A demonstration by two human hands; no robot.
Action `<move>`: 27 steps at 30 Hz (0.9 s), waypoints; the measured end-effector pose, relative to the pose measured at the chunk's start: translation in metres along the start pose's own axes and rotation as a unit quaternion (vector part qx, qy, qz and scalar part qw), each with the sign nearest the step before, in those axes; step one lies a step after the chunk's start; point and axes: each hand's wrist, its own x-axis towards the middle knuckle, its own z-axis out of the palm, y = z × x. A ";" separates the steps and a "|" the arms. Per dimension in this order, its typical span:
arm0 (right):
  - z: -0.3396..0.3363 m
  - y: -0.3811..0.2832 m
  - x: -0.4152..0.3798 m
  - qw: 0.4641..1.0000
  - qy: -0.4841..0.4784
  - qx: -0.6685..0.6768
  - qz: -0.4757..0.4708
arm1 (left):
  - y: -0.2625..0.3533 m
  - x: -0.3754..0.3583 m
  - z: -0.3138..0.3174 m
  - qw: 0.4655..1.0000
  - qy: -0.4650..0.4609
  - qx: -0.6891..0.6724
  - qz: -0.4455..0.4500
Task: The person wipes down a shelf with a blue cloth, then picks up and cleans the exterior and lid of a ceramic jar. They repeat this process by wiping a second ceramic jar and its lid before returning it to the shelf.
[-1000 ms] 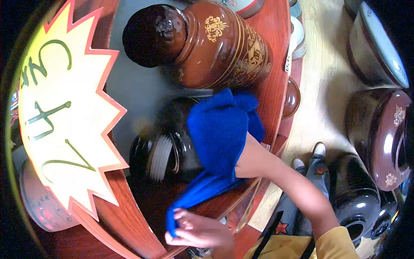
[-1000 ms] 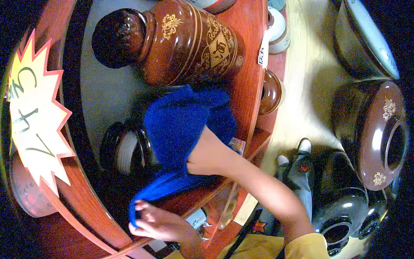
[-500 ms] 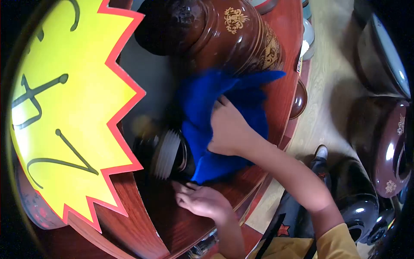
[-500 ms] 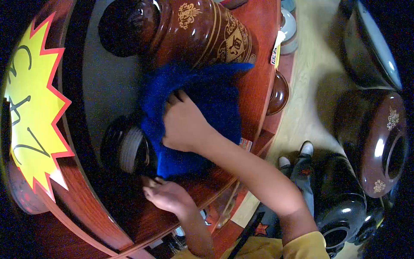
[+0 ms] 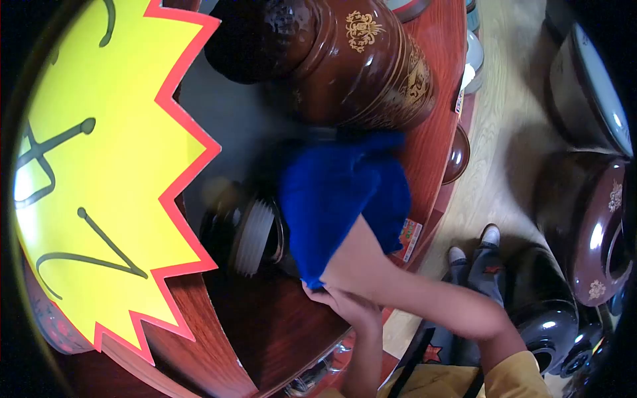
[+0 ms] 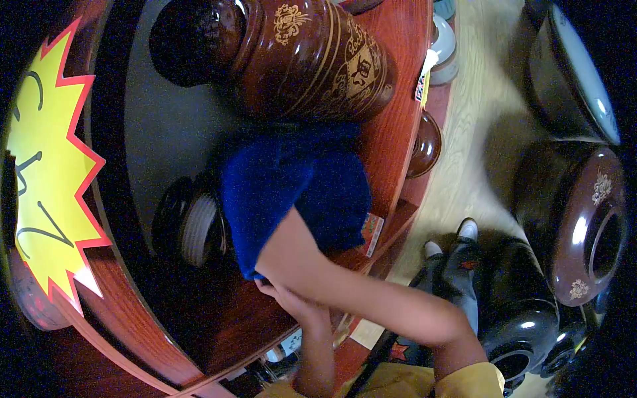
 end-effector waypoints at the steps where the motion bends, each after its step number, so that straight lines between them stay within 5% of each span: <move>1: -0.001 -0.015 -0.008 1.000 -0.001 -0.001 -0.001 | -0.007 -0.001 -0.011 1.000 0.000 -0.001 -0.001; 2: 0.001 -0.033 -0.014 0.945 0.066 0.280 0.153 | -0.019 0.000 -0.033 0.993 -0.051 0.110 -0.006; 3: 0.002 -0.041 -0.017 0.787 0.127 0.530 0.290 | -0.026 0.001 -0.043 0.970 -0.101 0.220 -0.009; 4: -0.001 -0.026 -0.029 0.942 0.010 0.278 0.188 | -0.025 0.000 -0.042 0.970 -0.101 0.220 -0.009; 8: 0.002 -0.026 -0.062 0.910 -0.008 0.377 0.173 | -0.016 0.004 -0.033 0.988 -0.114 0.075 -0.077; 10: -0.014 -0.016 -0.063 0.964 -0.056 0.245 0.082 | -0.012 0.006 -0.028 0.986 -0.118 0.000 -0.115; 13: -0.022 0.002 -0.063 0.979 -0.081 0.184 0.035 | -0.002 0.006 -0.025 0.972 -0.114 -0.113 -0.169; 17: -0.042 0.002 -0.059 0.982 -0.045 0.147 0.109 | 0.017 0.004 -0.023 0.944 -0.110 -0.222 -0.217; 19: -0.041 0.006 -0.066 0.980 -0.041 0.159 0.108 | 0.026 0.002 -0.022 0.987 -0.097 -0.110 -0.058; 20: -0.041 0.007 -0.068 0.979 -0.035 0.171 0.108 | 0.026 0.003 -0.024 0.987 -0.096 -0.111 -0.059; 21: -0.041 0.006 -0.069 0.979 -0.037 0.171 0.108 | 0.025 0.005 -0.026 0.995 -0.049 0.008 0.087; 23: -0.040 0.002 -0.070 0.968 -0.060 0.226 0.093 | 0.024 0.008 -0.030 0.899 0.050 0.243 0.362; 24: -0.035 -0.001 -0.066 0.968 -0.063 0.225 0.093 | 0.047 0.015 -0.028 0.742 -0.046 0.420 0.520; 25: -0.028 -0.005 -0.058 0.984 -0.058 0.162 0.051 | 0.050 0.025 -0.026 0.744 -0.045 0.421 0.518; 26: -0.022 -0.008 -0.051 0.993 -0.055 0.101 0.006 | 0.051 0.035 -0.021 0.936 -0.034 0.159 0.311; 27: -0.018 -0.008 -0.045 0.993 -0.057 0.104 0.002 | 0.052 0.042 -0.014 0.989 -0.019 -0.130 0.064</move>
